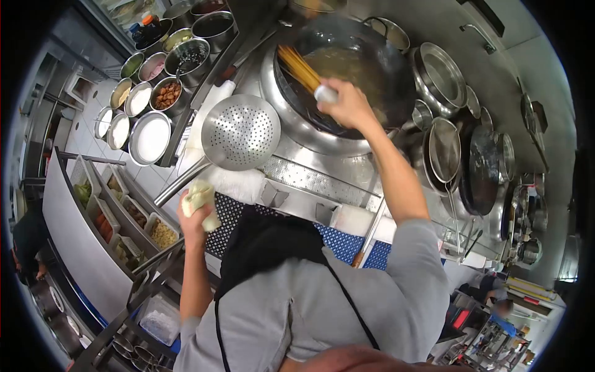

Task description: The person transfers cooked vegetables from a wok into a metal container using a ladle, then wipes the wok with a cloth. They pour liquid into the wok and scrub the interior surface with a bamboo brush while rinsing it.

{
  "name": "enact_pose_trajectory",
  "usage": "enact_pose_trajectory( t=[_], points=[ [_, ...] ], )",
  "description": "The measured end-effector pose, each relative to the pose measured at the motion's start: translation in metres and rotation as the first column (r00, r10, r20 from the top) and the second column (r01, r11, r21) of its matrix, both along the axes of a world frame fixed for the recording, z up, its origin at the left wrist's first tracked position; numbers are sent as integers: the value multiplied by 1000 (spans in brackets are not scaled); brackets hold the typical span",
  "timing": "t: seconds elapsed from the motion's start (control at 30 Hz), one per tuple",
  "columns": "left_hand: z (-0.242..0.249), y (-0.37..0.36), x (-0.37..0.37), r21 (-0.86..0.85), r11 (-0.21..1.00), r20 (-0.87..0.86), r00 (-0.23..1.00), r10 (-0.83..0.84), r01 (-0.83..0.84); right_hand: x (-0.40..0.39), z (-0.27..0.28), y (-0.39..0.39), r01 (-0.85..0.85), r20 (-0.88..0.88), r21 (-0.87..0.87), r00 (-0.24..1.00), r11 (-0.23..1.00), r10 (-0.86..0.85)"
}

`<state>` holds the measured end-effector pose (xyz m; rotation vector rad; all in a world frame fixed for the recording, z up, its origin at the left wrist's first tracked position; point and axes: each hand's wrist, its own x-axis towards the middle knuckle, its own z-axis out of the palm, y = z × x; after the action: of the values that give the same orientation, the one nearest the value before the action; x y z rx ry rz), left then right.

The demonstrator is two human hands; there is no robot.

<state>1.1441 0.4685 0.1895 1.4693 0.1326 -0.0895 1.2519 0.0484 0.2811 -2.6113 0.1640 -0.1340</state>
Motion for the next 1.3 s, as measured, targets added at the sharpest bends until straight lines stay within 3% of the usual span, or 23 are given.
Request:
enact_pose_trajectory(
  t=[0.1, 0.13, 0.17, 0.27, 0.33, 0.43, 0.5, 0.53, 0.6, 0.67, 0.73, 0.83, 0.9, 0.93, 0.97, 1.03, 1.07, 1.13, 1.17, 1.2, 1.23, 1.27, 1.3],
  points=[
    [5, 8, -1, -81, 995, -9, 998, 57, -57, 28, -5, -28, 111, -143, 28, 984, 993, -106],
    [6, 1, 6, 0, 1000, -3, 1000, 31, -31, 61, 1, -35, 330, -211, 188, 933, 925, -290],
    [4, -6, 13, 9, 1000, 30, 1000, -10, 10, 77, -8, -46, 336, -182, 278, 938, 900, -294],
    [-6, -16, 25, 19, 993, 5, 993, -115, 115, 58, 9, -28, 221, -229, 324, 962, 920, -150],
    [-6, -12, 25, -9, 995, 7, 995, -95, 95, -5, 35, -8, 7, -257, 317, 963, 949, 79],
    [7, -3, 21, -69, 998, 5, 1000, 2, -2, -67, 56, -45, -105, -273, 221, 948, 970, 165],
    [10, -2, 23, -128, 991, -1, 999, 43, -43, -63, 52, -68, -47, -372, 52, 926, 998, 63],
    [12, -2, 27, -158, 986, 0, 999, 43, -43, -59, 62, -57, 59, -478, -88, 873, 994, -94],
    [20, -11, 38, -162, 986, 78, 997, -29, 41, -19, 25, -70, 197, -401, 16, 899, 980, -174],
    [21, -22, 45, -137, 986, 130, 989, -76, 93, 12, 28, -44, 336, -404, 175, 882, 925, -243],
    [21, -31, 53, -86, 988, 165, 980, -113, 129, 33, 14, -25, 298, -308, 263, 927, 918, -213],
    [9, -22, 57, -56, 991, 131, 985, -115, 123, 1, 35, 20, 240, -276, 248, 946, 939, -169],
    [-1, -4, 55, -62, 997, 109, 993, -40, 47, -47, 47, 11, 64, -273, 173, 962, 983, -14],
    [-7, 10, 51, -80, 997, 114, 993, 19, -10, -78, 78, 15, 68, -356, 96, 934, 993, -29],
    [-12, 26, 47, -96, 993, 117, 990, 80, -69, -97, 71, -17, -194, -144, -31, 972, 980, 188],
    [-16, 45, 50, -129, 981, 149, 976, 161, -143, -127, 114, -43, -41, -280, -43, 960, 998, 28],
    [-11, 50, 53, -147, 977, 175, 968, 179, -155, -133, 120, -59, 19, -240, -44, 970, 999, -29],
    [9, 36, 71, -153, 988, 255, 965, 62, -23, -119, 118, -77, 132, -211, -5, 969, 991, -130],
    [26, 16, 80, -121, 991, 304, 953, -12, 51, -106, 118, -69, 176, -284, -17, 943, 984, -173],
    [38, -9, 89, -31, 991, 356, 928, -108, 128, -86, 115, -52, 218, -353, -31, 911, 975, -215],
    [54, -39, 95, 146, 972, 464, 855, -230, 182, -64, 95, -44, 189, -355, 82, 923, 979, -148],
    [60, -69, 100, 290, 924, 469, 804, -365, 250, -50, 70, -33, 156, -354, 192, 932, 969, -80],
    [65, -98, 104, 427, 852, 457, 741, -492, 302, -41, 54, -9, 154, -317, 175, 944, 972, -92]
  ],
)
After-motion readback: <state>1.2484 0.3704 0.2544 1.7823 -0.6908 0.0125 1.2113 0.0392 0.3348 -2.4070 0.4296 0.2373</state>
